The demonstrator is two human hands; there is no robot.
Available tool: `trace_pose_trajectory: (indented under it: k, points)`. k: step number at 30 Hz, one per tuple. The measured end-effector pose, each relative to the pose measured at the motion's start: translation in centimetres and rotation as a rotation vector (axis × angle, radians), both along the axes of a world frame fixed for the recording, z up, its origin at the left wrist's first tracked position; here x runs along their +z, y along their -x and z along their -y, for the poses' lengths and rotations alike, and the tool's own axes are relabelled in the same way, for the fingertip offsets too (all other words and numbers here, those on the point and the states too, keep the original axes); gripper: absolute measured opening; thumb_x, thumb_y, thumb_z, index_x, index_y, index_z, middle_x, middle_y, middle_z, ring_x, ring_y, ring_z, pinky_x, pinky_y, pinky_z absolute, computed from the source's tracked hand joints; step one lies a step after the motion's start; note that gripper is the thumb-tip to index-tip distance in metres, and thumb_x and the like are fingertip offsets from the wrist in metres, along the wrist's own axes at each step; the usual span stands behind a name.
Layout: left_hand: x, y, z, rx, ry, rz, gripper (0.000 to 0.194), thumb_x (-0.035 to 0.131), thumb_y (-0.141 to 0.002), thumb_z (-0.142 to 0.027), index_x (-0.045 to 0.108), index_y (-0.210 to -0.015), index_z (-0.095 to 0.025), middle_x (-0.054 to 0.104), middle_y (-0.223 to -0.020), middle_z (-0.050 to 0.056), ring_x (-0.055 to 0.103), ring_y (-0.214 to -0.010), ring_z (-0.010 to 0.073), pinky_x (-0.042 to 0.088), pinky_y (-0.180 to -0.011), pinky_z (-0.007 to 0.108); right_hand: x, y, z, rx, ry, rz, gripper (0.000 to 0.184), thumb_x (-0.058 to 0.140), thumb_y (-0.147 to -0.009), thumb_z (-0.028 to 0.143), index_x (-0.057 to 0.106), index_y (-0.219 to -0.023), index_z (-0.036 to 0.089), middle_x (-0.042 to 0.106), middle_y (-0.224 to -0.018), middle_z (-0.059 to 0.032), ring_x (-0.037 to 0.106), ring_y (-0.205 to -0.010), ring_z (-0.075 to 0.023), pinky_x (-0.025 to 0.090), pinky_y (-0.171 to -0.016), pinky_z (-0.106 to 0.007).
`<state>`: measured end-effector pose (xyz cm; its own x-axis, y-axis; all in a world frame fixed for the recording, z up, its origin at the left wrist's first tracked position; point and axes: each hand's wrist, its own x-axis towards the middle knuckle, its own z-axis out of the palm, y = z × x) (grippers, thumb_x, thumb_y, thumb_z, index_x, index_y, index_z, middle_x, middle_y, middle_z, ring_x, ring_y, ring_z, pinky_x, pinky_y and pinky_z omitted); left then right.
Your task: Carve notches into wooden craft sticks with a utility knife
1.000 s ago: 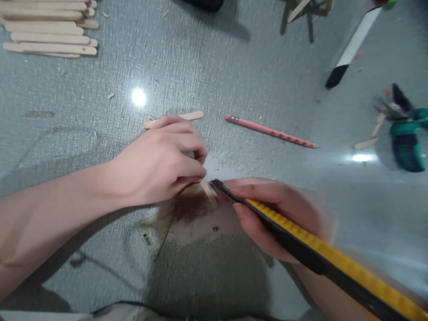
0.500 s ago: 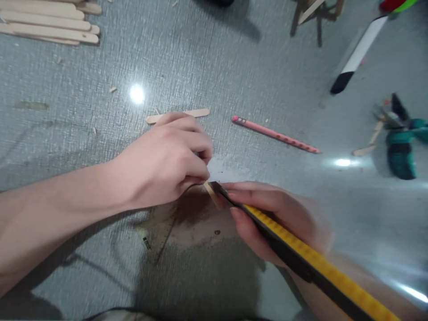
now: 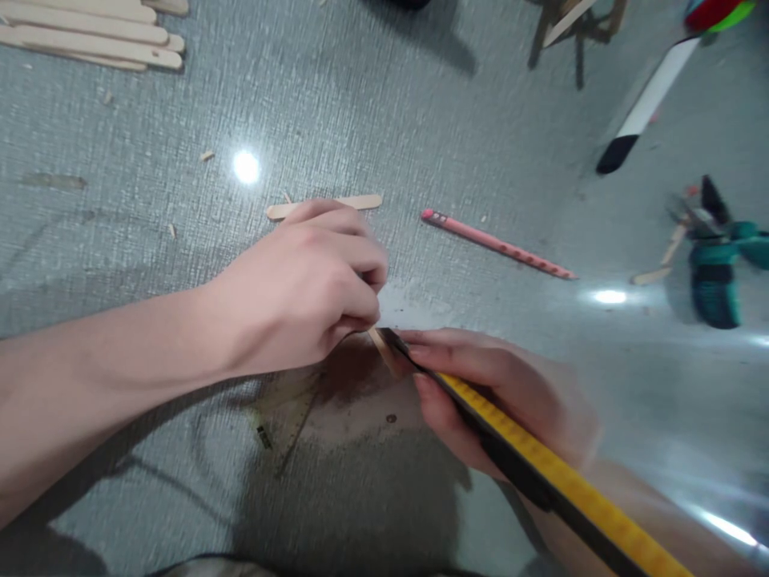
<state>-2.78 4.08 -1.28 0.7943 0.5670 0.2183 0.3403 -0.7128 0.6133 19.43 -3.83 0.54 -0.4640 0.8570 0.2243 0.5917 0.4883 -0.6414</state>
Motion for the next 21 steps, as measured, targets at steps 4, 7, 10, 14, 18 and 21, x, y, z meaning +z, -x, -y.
trace_pose_trajectory:
  k: [4, 7, 10, 14, 18, 21]
  points:
    - [-0.1, -0.1, 0.0, 0.007, 0.0, -0.031, 0.034, 0.052, -0.091, -0.021, 0.073, -0.064, -0.024, 0.065, -0.074, -0.002, 0.057, -0.087, 0.0165, 0.041, -0.092, 0.04, 0.3, 0.4, 0.3, -0.018, -0.017, 0.015, 0.026, 0.061, -0.082, 0.01, 0.063, -0.103, 0.026, 0.078, -0.089, 0.0, 0.076, -0.076, -0.0167, 0.064, -0.067, -0.024]
    - [0.1, -0.2, 0.1, 0.008, 0.024, -0.052, 0.027, 0.057, -0.086, -0.016, 0.073, -0.064, -0.023, 0.067, -0.076, -0.001, 0.057, -0.089, 0.019, 0.041, -0.093, 0.042, 0.7, 0.8, 0.6, -0.034, 0.027, 0.057, 0.027, 0.059, -0.084, 0.012, 0.061, -0.106, 0.027, 0.076, -0.082, 0.0019, 0.076, -0.075, -0.0175, 0.063, -0.064, -0.024]
    - [0.3, -0.2, 0.2, 0.017, 0.058, -0.082, 0.023, 0.061, -0.081, -0.013, 0.073, -0.066, -0.023, 0.068, -0.079, -0.001, 0.057, -0.093, 0.0209, 0.041, -0.094, 0.043, 1.0, 0.9, 0.8, -0.044, 0.059, 0.087, 0.03, 0.059, -0.083, 0.012, 0.06, -0.109, 0.028, 0.077, -0.086, 0.0023, 0.076, -0.076, -0.0186, 0.064, -0.066, -0.026]
    - [0.3, -0.2, 0.3, 0.035, 0.059, -0.073, 0.024, 0.057, -0.082, -0.016, 0.074, -0.068, -0.025, 0.067, -0.08, -0.003, 0.057, -0.095, 0.0203, 0.042, -0.098, 0.043, 1.0, 0.8, 0.8, -0.044, 0.043, 0.07, 0.031, 0.057, -0.083, 0.012, 0.061, -0.109, 0.029, 0.076, -0.084, 0.0031, 0.075, -0.07, -0.0175, 0.063, -0.064, -0.025]
    - [0.2, -0.3, 0.4, 0.045, 0.051, -0.074, 0.032, 0.049, -0.087, -0.019, 0.072, -0.066, -0.023, 0.064, -0.076, -0.003, 0.056, -0.09, 0.0169, 0.041, -0.101, 0.042, 1.1, 0.7, 0.9, -0.043, 0.05, 0.069, 0.03, 0.057, -0.083, 0.011, 0.06, -0.107, 0.028, 0.075, -0.083, 0.0031, 0.073, -0.065, -0.0155, 0.062, -0.062, -0.024]
    - [0.1, -0.3, 0.5, 0.049, 0.046, -0.058, 0.031, 0.049, -0.087, -0.019, 0.071, -0.065, -0.023, 0.063, -0.075, -0.003, 0.055, -0.089, 0.0166, 0.042, -0.1, 0.041, 1.1, 0.7, 1.0, -0.028, 0.057, 0.075, 0.03, 0.058, -0.083, 0.011, 0.059, -0.107, 0.027, 0.075, -0.083, 0.0025, 0.073, -0.066, -0.0159, 0.063, -0.061, -0.024]
